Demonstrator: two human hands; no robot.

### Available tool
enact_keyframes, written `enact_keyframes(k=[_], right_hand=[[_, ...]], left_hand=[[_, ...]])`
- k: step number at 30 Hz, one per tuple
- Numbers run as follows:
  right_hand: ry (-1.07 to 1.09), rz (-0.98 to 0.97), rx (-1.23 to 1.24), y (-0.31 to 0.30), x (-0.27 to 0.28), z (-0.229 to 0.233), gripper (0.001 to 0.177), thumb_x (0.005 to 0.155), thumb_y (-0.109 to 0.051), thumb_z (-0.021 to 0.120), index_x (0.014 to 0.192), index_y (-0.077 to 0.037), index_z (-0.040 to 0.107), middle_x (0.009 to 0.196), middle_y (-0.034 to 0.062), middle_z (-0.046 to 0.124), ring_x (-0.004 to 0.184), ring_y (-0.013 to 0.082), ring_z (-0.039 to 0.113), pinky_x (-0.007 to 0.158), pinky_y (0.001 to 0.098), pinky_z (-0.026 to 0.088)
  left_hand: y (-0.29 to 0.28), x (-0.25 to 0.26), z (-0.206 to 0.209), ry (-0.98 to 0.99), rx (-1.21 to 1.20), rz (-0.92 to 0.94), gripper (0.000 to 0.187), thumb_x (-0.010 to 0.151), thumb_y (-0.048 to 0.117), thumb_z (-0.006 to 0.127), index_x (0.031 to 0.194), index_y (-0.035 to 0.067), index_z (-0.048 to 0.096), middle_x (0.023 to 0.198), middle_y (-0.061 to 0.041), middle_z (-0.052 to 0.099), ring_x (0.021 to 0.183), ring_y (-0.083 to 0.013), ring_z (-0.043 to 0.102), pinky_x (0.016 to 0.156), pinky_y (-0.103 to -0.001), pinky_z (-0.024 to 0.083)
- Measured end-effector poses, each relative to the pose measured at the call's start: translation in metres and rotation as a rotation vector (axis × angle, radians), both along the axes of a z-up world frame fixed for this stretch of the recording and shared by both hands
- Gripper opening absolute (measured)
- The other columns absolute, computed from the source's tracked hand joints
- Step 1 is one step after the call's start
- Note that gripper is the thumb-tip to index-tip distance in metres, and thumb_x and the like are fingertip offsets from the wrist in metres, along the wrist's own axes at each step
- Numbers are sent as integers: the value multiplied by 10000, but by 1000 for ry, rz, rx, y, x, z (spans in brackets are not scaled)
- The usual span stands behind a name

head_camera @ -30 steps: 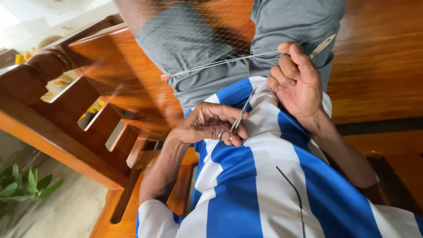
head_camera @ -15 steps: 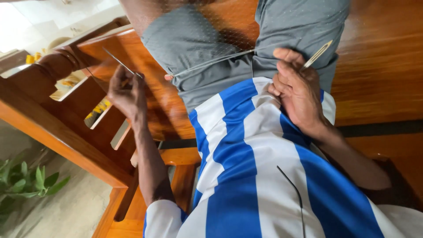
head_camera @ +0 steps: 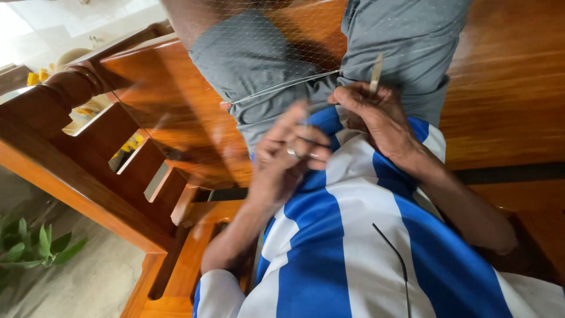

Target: Repairing or weaving a fishing net using a wooden shuttle and thread while sitting on a bench.

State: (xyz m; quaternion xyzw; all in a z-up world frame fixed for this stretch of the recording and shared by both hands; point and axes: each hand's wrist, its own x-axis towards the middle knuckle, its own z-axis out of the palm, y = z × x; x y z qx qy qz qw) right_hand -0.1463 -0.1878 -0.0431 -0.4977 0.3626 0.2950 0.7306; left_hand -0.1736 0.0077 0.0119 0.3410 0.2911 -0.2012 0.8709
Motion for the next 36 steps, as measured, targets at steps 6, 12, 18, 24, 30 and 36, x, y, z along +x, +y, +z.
enact_keyframes(k=[6,12,18,24,30,36], right_hand=[[89,-64,264,-6,-4,-22,227,1052,-291,742,1008,-69,733,553,107,541,422,182,606,411,317,521],[18,-25,273,-7,3,-14,221,1036,-244,715,1148,-55,741,705,24,672,567,50,695,546,253,626],[19,-23,259,-3,6,-16,229,1032,-221,716,1157,-32,751,631,17,629,539,41,667,473,145,510],[34,-5,222,-2,13,-12,263,1030,-256,719,1192,-51,743,576,20,579,489,5,595,438,120,442],[101,-23,216,-2,6,-21,257,1012,-268,745,1160,-58,759,571,36,595,464,18,601,422,122,446],[138,-57,217,2,17,-8,223,996,-267,782,1075,-61,757,568,70,606,443,69,633,395,181,496]], left_hand=[[-30,-5,-19,166,-192,-109,609,1050,117,688,1580,-75,457,1194,-297,721,1033,-339,805,911,-462,682],[-32,-5,-22,172,-230,-83,600,1078,98,667,1603,-77,436,1308,-313,692,1156,-388,758,978,-491,654],[-30,-4,-25,212,-261,-69,561,1090,72,654,1593,-74,453,1345,-290,696,1190,-369,746,1006,-484,644],[-30,-4,-29,219,-300,-49,549,1104,59,636,1600,-74,443,1349,-278,701,1203,-363,739,1014,-481,640],[-29,-4,-32,227,-335,-38,527,1109,43,621,1598,-62,454,1347,-272,707,1203,-360,741,1016,-480,644],[-31,-2,-35,212,-344,-39,544,1119,41,620,1621,-50,433,1361,-269,709,1217,-353,735,1032,-475,636]])
